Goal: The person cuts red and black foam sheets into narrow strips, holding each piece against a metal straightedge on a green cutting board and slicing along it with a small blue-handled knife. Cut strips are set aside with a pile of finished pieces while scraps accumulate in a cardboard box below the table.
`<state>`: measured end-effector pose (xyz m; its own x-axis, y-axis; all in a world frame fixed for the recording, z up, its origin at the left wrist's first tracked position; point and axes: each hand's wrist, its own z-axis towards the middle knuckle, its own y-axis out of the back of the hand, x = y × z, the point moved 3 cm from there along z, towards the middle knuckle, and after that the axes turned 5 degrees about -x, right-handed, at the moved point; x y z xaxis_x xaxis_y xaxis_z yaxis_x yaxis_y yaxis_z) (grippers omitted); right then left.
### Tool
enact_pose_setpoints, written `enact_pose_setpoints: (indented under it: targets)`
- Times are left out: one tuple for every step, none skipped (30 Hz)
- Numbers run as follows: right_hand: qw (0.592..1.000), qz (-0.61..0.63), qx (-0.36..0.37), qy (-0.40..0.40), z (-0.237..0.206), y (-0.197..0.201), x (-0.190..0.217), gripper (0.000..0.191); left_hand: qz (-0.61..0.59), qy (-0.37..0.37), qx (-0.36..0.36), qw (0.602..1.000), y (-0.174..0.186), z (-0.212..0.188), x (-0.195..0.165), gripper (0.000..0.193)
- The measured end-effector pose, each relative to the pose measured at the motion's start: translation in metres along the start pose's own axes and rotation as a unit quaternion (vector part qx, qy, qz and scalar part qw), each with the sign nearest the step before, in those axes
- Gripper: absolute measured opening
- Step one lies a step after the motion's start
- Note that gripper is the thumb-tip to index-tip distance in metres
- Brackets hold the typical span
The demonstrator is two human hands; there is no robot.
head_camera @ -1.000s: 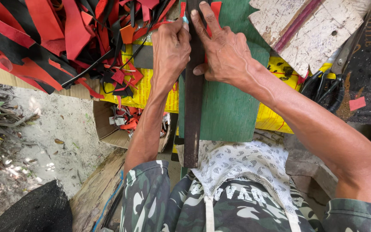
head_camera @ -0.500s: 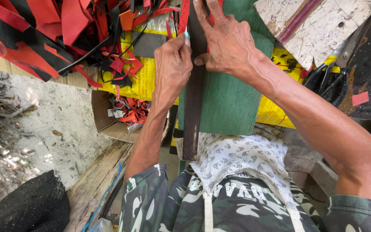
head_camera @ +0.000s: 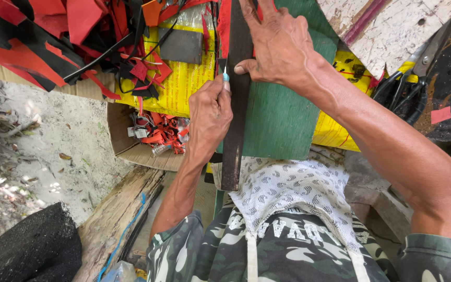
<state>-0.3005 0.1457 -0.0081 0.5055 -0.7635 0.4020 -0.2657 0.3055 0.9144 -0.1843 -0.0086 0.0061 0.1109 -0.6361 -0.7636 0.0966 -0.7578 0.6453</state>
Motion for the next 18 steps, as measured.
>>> enact_pose_setpoints:
  targets:
    - [1.0, -0.007, -0.01, 0.005, -0.001, 0.0, 0.001, 0.119, 0.001, -0.007, -0.002, 1.0, -0.001, -0.001, 0.0, 0.011]
    - [1.0, -0.012, -0.02, 0.013, -0.001, 0.0, 0.004, 0.116, -0.001, 0.003, -0.001, 1.0, 0.0, -0.003, 0.002, 0.012]
    - [1.0, -0.011, -0.015, 0.008, -0.002, -0.001, 0.006, 0.115, -0.003, 0.012, 0.001, 1.0, -0.001, -0.005, 0.002, 0.012]
    - [1.0, -0.012, -0.011, 0.003, -0.001, -0.001, 0.007, 0.115, -0.008, 0.018, 0.001, 1.0, -0.002, -0.006, 0.003, 0.012]
    - [1.0, -0.013, -0.007, -0.001, 0.0, -0.001, 0.008, 0.114, -0.009, 0.005, -0.009, 1.0, 0.0, -0.01, 0.002, 0.014]
    - [1.0, -0.006, 0.006, -0.012, 0.001, -0.002, 0.008, 0.116, -0.011, -0.012, -0.019, 1.0, 0.001, -0.013, 0.001, 0.015]
    - [1.0, -0.001, 0.018, -0.024, 0.001, -0.001, 0.008, 0.117, -0.013, -0.031, -0.029, 0.999, 0.003, -0.015, 0.0, 0.017]
    - [0.999, 0.009, 0.034, -0.035, 0.0, -0.002, 0.009, 0.119, -0.014, -0.023, -0.017, 0.999, 0.003, -0.017, 0.001, 0.015]
    - [0.999, 0.006, 0.024, -0.024, -0.001, -0.002, 0.011, 0.117, -0.012, -0.011, -0.005, 1.0, 0.004, -0.021, 0.002, 0.013]
    - [1.0, 0.0, 0.012, -0.012, -0.001, -0.001, 0.011, 0.114, -0.012, -0.001, 0.005, 1.0, 0.004, -0.024, 0.003, 0.012]
    - [1.0, -0.009, -0.005, -0.005, -0.001, 0.001, 0.01, 0.111, -0.01, -0.002, 0.001, 1.0, 0.004, -0.026, 0.003, 0.014]
    - [1.0, -0.01, -0.006, -0.005, 0.0, 0.001, 0.009, 0.113, -0.007, -0.002, -0.002, 1.0, 0.005, -0.032, 0.002, 0.018]
    - [1.0, -0.008, -0.007, -0.005, 0.001, 0.001, 0.008, 0.115, -0.002, 0.0, -0.005, 1.0, 0.006, -0.036, 0.002, 0.022]
    - [1.0, -0.005, -0.005, -0.003, 0.0, -0.001, 0.009, 0.117, 0.003, 0.009, 0.005, 1.0, 0.006, -0.039, 0.003, 0.021]
    - [1.0, -0.01, -0.004, 0.001, -0.001, -0.002, 0.01, 0.115, 0.009, 0.02, 0.013, 1.0, 0.006, -0.042, 0.004, 0.021]
    - [1.0, -0.017, -0.006, 0.005, -0.001, -0.001, 0.009, 0.113, 0.014, 0.027, 0.019, 0.999, 0.006, -0.043, 0.004, 0.021]
    - [1.0, -0.025, -0.008, 0.007, -0.002, -0.001, 0.008, 0.112, 0.016, 0.016, 0.015, 1.0, 0.006, -0.044, 0.003, 0.021]
    - [1.0, -0.02, -0.004, 0.001, -0.002, -0.001, 0.008, 0.113, 0.019, 0.004, 0.011, 1.0, 0.007, -0.044, 0.002, 0.021]
